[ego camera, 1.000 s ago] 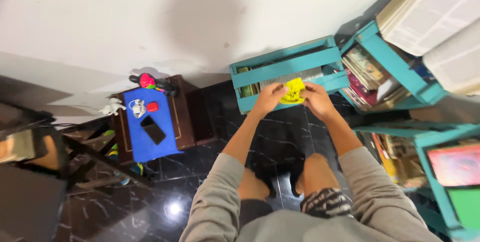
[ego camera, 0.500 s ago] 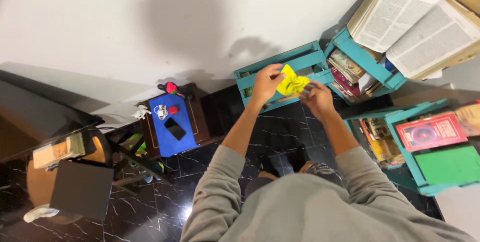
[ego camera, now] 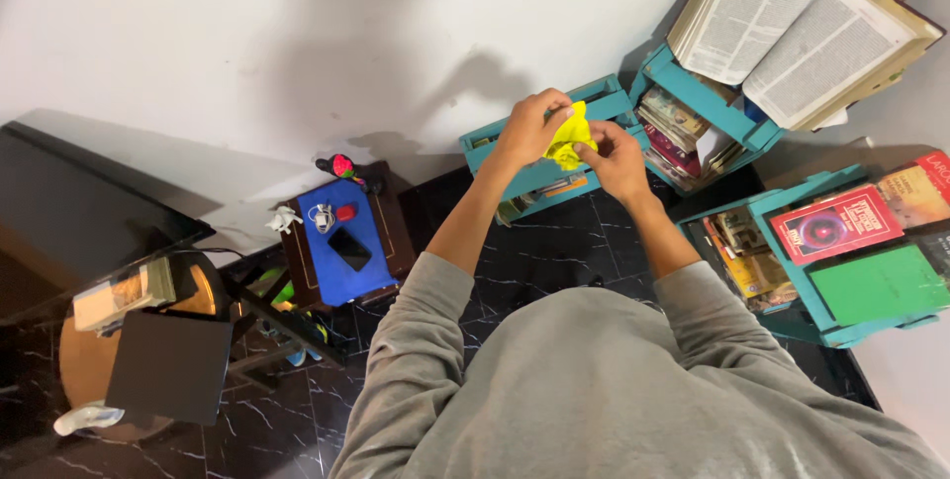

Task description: The person kneels on the floor and wipes a turquoise wooden shelf with a yellow cloth. They then pick up several picture frames from a nearby table and place them on the shelf, followed by a small decorative item.

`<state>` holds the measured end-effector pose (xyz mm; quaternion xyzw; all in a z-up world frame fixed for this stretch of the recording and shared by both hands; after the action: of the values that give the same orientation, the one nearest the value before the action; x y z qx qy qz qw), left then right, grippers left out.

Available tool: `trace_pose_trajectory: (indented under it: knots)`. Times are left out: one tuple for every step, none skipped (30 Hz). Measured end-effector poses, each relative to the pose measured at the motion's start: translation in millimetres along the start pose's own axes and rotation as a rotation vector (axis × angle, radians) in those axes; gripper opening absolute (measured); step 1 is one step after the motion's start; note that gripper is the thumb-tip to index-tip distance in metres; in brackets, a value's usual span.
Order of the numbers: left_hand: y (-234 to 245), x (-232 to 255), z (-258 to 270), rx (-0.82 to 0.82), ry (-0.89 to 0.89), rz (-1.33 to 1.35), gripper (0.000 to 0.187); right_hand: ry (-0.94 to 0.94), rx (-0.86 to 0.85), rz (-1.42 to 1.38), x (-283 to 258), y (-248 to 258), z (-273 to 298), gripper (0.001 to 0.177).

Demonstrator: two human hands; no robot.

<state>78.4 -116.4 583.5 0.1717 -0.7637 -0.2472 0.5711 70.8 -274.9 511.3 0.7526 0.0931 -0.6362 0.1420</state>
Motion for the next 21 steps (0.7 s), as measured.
trace_pose_trajectory:
  knots:
    - [2.2, 1.2, 1.9, -0.001, -0.006, -0.002, 0.011, 0.005, 0.004, 0.000, -8.6, -2.2, 3.3, 0.037]
    - [6.2, 3.0, 4.6, 0.025, -0.022, 0.007, 0.011, -0.026, -0.024, -0.063, -12.6, -7.5, 7.0, 0.033]
    - [10.3, 4.6, 7.4, 0.050, -0.038, 0.016, 0.011, -0.056, -0.053, -0.127, -16.8, -13.2, 10.8, 0.029]
    - [11.3, 8.2, 10.9, 0.048, -0.043, 0.017, 0.011, -0.053, -0.048, -0.125, -6.3, -10.6, 12.6, 0.029]
    - [14.8, 9.5, 14.5, 0.071, -0.031, 0.060, 0.011, -0.071, -0.040, -0.196, 6.6, -7.8, 14.4, 0.025]
    - [19.3, 11.2, 15.9, 0.093, -0.022, 0.102, 0.011, -0.084, -0.029, -0.268, 18.6, -4.8, 13.8, 0.021]
    - [21.9, 14.7, 18.5, 0.090, -0.030, 0.102, 0.011, -0.077, -0.023, -0.267, 12.6, -3.6, 15.6, 0.021]
    - [24.0, 15.4, 22.2, 0.093, -0.017, 0.141, 0.010, -0.076, -0.020, -0.281, 7.5, -2.8, 19.2, 0.021]
    - [26.0, 15.9, 26.0, 0.095, -0.004, 0.179, 0.008, -0.075, -0.017, -0.295, 2.6, -2.1, 22.7, 0.023]
    - [26.3, 14.5, 27.1, 0.090, -0.011, 0.180, 0.008, -0.071, -0.010, -0.295, -5.1, 2.7, 24.6, 0.023]
    - [26.2, 9.7, 28.1, 0.082, 0.018, 0.168, 0.009, -0.016, -0.019, -0.178, -19.2, 7.0, 26.0, 0.022]
    - [26.8, 5.1, 28.6, 0.075, 0.045, 0.156, 0.010, 0.040, -0.027, -0.061, -33.6, 10.4, 27.2, 0.028]
    - [27.7, 8.3, 30.8, 0.070, 0.038, 0.155, 0.010, 0.044, -0.019, -0.060, -38.9, 11.1, 29.9, 0.028]
    - [26.8, 11.5, 31.9, 0.044, 0.036, 0.134, 0.010, 0.063, -0.010, -0.060, -46.2, 12.3, 31.6, 0.029]
    - [26.0, 14.5, 32.8, 0.019, 0.034, 0.113, 0.010, 0.083, -0.001, -0.059, -53.4, 13.5, 33.1, 0.030]
    - [26.8, 17.1, 33.8, 0.013, 0.028, 0.112, 0.010, 0.085, 0.007, -0.058, -63.5, 9.1, 32.7, 0.030]
    - [23.0, 20.0, 34.0, -0.038, 0.023, 0.086, 0.010, 0.093, 0.021, -0.061, -73.9, 5.6, 32.1, 0.026]
    - [18.2, 22.7, 35.3, -0.090, 0.019, 0.060, 0.010, 0.099, 0.035, -0.063, -83.9, 2.4, 32.6, 0.034]
    - [18.3, 26.9, 36.8, -0.096, 0.015, 0.060, 0.010, 0.099, 0.043, -0.062, -93.6, -4.6, 37.4, 0.034]
    - [16.7, 31.7, 36.7, -0.118, 0.009, 0.048, 0.010, 0.037, -0.012, -0.049, -97.9, -17.3, 40.0, 0.050]
    - [15.1, 36.5, 36.1, -0.141, 0.002, 0.035, 0.010, -0.024, -0.067, -0.036, -102.0, -29.5, 42.7, 0.067]
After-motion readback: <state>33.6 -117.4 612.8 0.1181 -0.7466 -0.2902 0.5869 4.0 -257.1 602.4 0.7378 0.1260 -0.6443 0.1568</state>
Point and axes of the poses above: each hand's wrist, its own z-axis away from the middle knuckle, its own y-axis out of the back of the hand, x = y × z, the point moved 10 cm from there along -z, towards the middle knuckle, and after that the axes turned 6 degrees about -x, right-handed, at the moved point
